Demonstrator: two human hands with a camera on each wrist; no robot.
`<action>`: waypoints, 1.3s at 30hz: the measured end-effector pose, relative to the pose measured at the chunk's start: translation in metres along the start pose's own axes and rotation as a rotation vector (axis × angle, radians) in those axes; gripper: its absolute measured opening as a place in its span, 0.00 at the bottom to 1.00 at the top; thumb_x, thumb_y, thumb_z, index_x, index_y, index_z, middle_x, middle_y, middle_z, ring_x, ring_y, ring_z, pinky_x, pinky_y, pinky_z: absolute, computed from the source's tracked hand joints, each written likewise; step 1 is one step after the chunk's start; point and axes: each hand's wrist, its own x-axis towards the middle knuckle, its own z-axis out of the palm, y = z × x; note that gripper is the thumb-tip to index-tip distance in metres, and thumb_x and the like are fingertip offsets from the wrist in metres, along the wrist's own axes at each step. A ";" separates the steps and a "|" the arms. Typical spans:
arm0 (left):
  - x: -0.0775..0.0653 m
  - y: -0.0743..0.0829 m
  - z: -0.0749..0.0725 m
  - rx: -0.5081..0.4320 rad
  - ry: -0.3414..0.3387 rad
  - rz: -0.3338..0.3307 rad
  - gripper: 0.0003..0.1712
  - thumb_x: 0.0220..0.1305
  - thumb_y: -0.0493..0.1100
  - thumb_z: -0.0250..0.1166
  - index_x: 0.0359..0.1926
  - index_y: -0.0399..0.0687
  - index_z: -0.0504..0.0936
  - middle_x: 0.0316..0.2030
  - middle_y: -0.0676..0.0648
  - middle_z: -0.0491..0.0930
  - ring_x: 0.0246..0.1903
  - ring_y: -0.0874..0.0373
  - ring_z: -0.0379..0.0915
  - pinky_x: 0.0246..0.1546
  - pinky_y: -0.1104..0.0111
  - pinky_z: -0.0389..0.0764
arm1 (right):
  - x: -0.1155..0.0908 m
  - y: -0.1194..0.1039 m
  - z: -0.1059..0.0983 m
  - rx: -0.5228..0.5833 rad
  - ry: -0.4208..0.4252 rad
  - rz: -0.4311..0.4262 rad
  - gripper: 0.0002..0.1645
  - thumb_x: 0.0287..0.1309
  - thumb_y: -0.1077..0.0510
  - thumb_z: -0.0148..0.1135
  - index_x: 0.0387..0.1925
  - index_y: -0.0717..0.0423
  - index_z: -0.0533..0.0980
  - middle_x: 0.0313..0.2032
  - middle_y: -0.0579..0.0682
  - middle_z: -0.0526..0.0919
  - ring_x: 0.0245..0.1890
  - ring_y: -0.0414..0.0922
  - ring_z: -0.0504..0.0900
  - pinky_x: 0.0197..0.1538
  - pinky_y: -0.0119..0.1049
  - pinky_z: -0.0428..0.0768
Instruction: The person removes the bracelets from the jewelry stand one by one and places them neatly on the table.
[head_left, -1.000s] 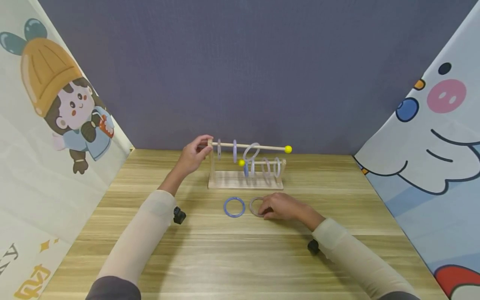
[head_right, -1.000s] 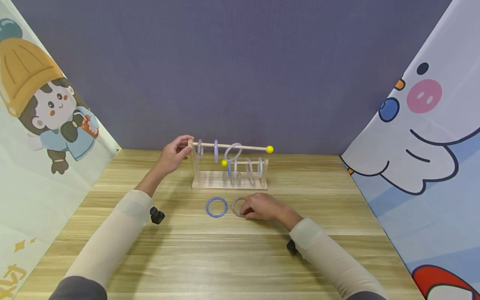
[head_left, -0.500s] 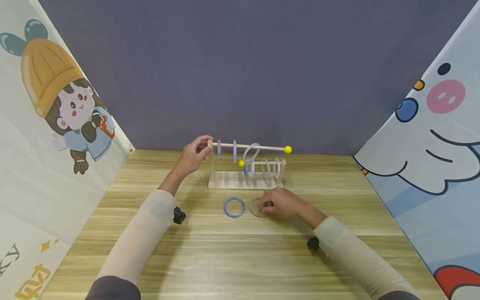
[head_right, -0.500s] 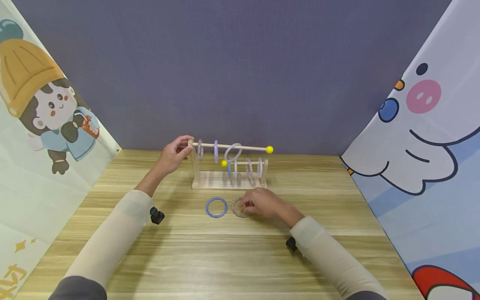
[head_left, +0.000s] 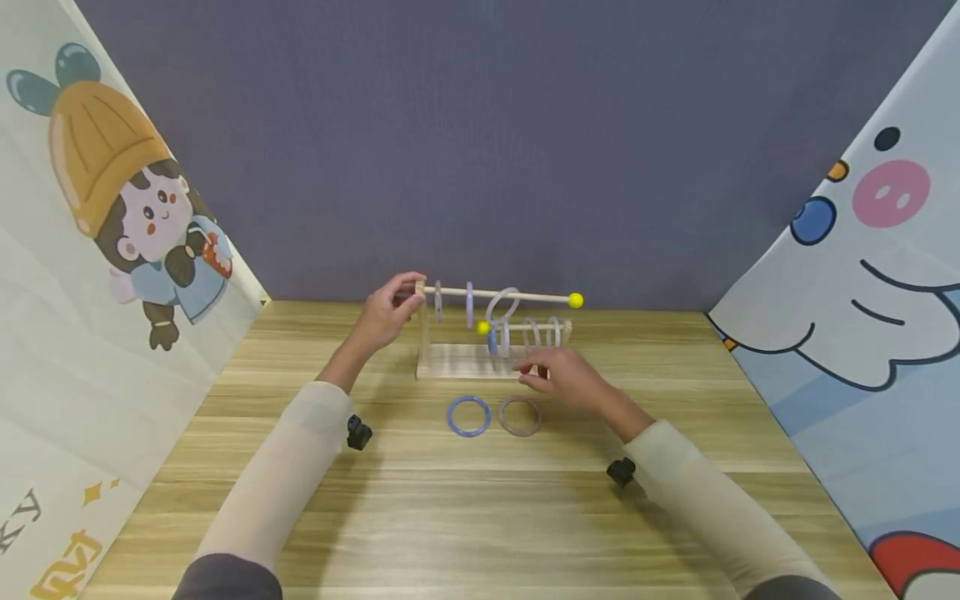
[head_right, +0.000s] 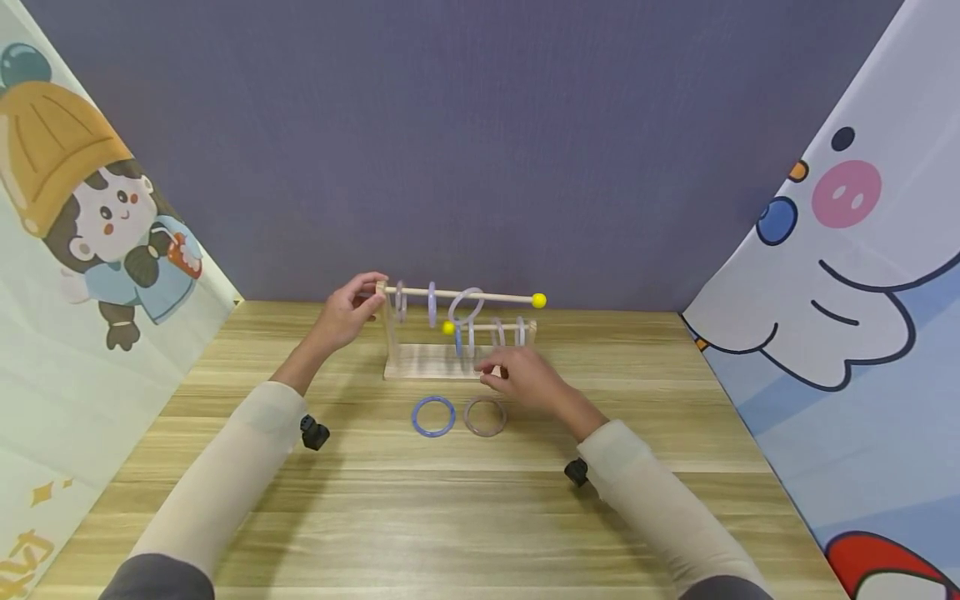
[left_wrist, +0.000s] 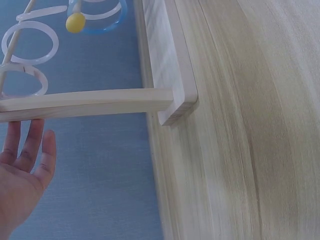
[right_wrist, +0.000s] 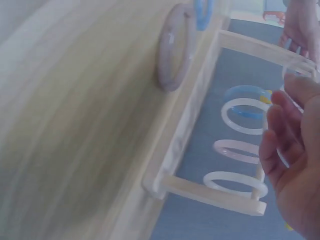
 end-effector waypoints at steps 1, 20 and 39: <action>0.000 0.000 0.000 0.005 0.001 0.001 0.21 0.76 0.45 0.60 0.66 0.51 0.74 0.56 0.36 0.82 0.47 0.37 0.80 0.38 0.68 0.82 | 0.002 -0.001 -0.001 0.013 0.022 0.020 0.11 0.64 0.57 0.70 0.47 0.53 0.87 0.38 0.46 0.90 0.28 0.34 0.80 0.29 0.25 0.78; -0.002 0.001 0.000 0.002 0.014 0.011 0.21 0.76 0.45 0.60 0.66 0.51 0.75 0.55 0.36 0.82 0.47 0.37 0.82 0.37 0.68 0.83 | 0.036 -0.021 -0.005 0.253 0.261 0.217 0.22 0.64 0.57 0.69 0.58 0.58 0.80 0.49 0.54 0.89 0.28 0.41 0.85 0.27 0.29 0.80; -0.002 0.000 0.000 0.012 0.010 0.001 0.21 0.76 0.46 0.60 0.66 0.51 0.74 0.57 0.35 0.81 0.49 0.35 0.81 0.42 0.54 0.86 | 0.063 -0.031 0.007 0.585 0.357 0.440 0.19 0.66 0.55 0.67 0.57 0.53 0.80 0.54 0.54 0.86 0.32 0.52 0.88 0.22 0.27 0.76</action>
